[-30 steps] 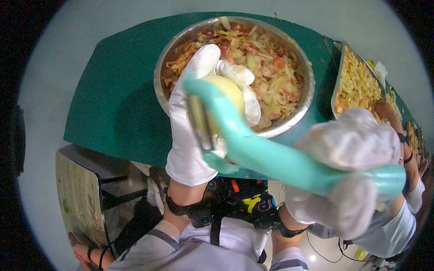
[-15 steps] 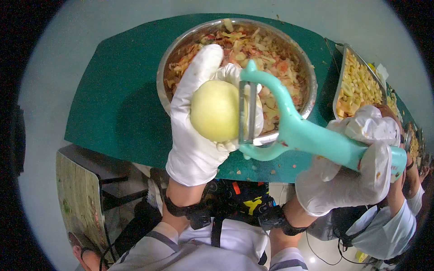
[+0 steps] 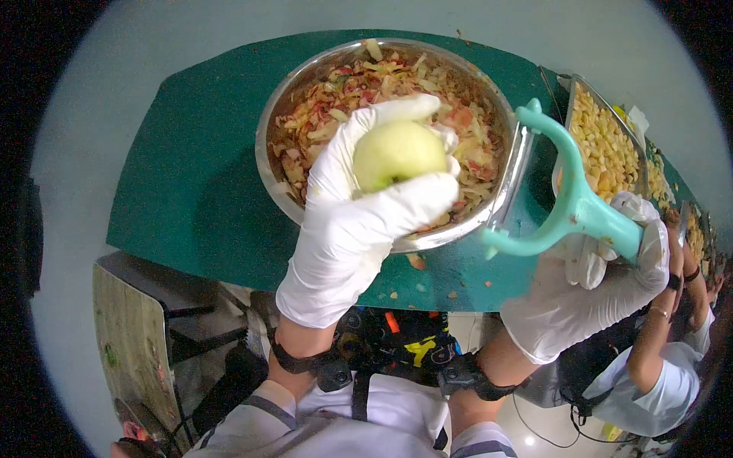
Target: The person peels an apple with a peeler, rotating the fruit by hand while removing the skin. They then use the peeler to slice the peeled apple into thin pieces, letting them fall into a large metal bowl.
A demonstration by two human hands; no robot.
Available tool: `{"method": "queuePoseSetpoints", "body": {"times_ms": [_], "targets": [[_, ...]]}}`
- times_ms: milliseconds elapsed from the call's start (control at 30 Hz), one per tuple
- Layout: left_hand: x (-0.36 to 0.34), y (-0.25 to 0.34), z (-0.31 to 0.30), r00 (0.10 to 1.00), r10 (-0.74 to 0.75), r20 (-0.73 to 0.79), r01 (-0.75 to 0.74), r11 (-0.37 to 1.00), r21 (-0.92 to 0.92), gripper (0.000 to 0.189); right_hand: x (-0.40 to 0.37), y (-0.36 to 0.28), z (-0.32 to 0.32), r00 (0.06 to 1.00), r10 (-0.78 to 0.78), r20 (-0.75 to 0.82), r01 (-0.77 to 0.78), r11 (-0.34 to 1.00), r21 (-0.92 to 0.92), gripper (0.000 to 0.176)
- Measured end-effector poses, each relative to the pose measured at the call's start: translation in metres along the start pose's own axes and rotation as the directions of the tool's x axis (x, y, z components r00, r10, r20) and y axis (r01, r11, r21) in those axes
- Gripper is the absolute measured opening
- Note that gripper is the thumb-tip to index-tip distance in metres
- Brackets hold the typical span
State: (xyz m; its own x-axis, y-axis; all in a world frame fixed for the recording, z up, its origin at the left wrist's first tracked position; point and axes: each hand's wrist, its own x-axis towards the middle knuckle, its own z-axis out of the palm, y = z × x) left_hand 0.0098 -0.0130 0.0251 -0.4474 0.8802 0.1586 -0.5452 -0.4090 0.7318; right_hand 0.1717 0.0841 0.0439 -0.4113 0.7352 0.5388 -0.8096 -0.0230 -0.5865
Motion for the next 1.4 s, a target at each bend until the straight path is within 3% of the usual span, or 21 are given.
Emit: {"method": "queuePoseSetpoints", "body": {"times_ms": [33,100,133,167,200,233,300,400,467,500,567,633,767,1233,1300,1367,1400], "targets": [[0.0,0.002,0.003,1.0,-0.02,-0.005,0.02,0.998,0.066,0.047,0.001,-0.002,0.002,0.999,0.024,0.043,-0.026,0.999,0.03,0.025],[0.005,-0.01,-0.002,0.967,0.226,0.115,-0.251,0.914,0.319,0.052,0.001,0.008,0.017,0.919,-0.23,-0.32,0.185,0.969,-0.166,0.023],[0.009,-0.015,-0.003,0.925,0.326,0.194,-0.379,0.824,0.421,0.055,-0.002,0.007,0.018,0.915,-0.252,-0.314,0.19,0.958,-0.214,0.023],[0.008,-0.016,-0.008,0.913,0.338,0.226,-0.406,0.795,0.451,0.06,-0.004,0.006,0.018,0.911,-0.274,-0.309,0.195,0.945,-0.262,0.022],[0.006,-0.016,-0.005,0.935,0.301,0.187,-0.353,0.836,0.42,0.056,-0.007,0.005,0.018,0.906,-0.295,-0.303,0.2,0.93,-0.308,0.021],[0.003,-0.015,-0.001,0.954,0.26,0.148,-0.298,0.873,0.386,0.053,-0.003,0.003,0.016,0.956,-0.209,-0.205,0.148,0.949,-0.28,0.021],[0.003,-0.02,0.0,0.978,0.191,0.08,-0.206,0.94,0.274,0.05,-0.003,0.008,0.018,0.954,-0.241,-0.177,0.17,0.924,-0.341,0.021],[-0.001,-0.023,0.001,0.993,0.045,0.105,-0.056,0.993,0.104,0.049,-0.001,0.012,0.02,0.938,-0.298,-0.177,0.203,0.887,-0.415,0.021],[0.0,-0.018,0.001,0.975,0.035,0.217,-0.101,0.949,0.3,0.05,0.0,0.012,0.019,0.936,-0.31,-0.17,0.213,0.878,-0.428,0.021],[0.002,-0.008,0.001,0.946,0.044,0.321,-0.215,0.827,0.52,0.051,0.0,0.011,0.018,0.937,-0.308,-0.166,0.211,0.876,-0.433,0.021],[0.001,-0.005,-0.001,0.9,0.08,0.429,-0.369,0.664,0.651,0.052,0.002,0.009,0.017,0.942,-0.295,-0.16,0.206,0.885,-0.418,0.021],[-0.002,-0.013,-0.005,0.878,0.194,0.438,-0.438,0.695,0.57,0.051,0.006,0.007,0.014,0.946,-0.282,-0.157,0.2,0.894,-0.401,0.022],[-0.003,-0.012,-0.007,0.905,-0.018,0.425,-0.185,0.884,0.43,0.047,0.011,0.004,0.01,0.955,-0.253,-0.155,0.179,0.908,-0.378,0.022],[-0.005,-0.002,0.003,0.894,-0.146,0.425,-0.017,0.934,0.356,0.064,0.007,0.018,0.019,0.927,-0.321,-0.193,0.197,0.856,-0.478,0.022],[-0.005,-0.001,0.003,0.899,-0.118,0.422,-0.058,0.923,0.381,0.066,0.007,0.018,0.018,0.928,-0.319,-0.195,0.198,0.862,-0.467,0.022],[-0.006,-0.002,0.001,0.9,-0.044,0.433,-0.205,0.835,0.51,0.075,0.009,0.013,0.014,0.932,-0.307,-0.193,0.199,0.878,-0.435,0.022],[-0.008,-0.006,0.0,0.894,0.071,0.441,-0.348,0.729,0.589,0.075,0.011,0.009,0.011,0.936,-0.295,-0.191,0.196,0.889,-0.414,0.022]]}}
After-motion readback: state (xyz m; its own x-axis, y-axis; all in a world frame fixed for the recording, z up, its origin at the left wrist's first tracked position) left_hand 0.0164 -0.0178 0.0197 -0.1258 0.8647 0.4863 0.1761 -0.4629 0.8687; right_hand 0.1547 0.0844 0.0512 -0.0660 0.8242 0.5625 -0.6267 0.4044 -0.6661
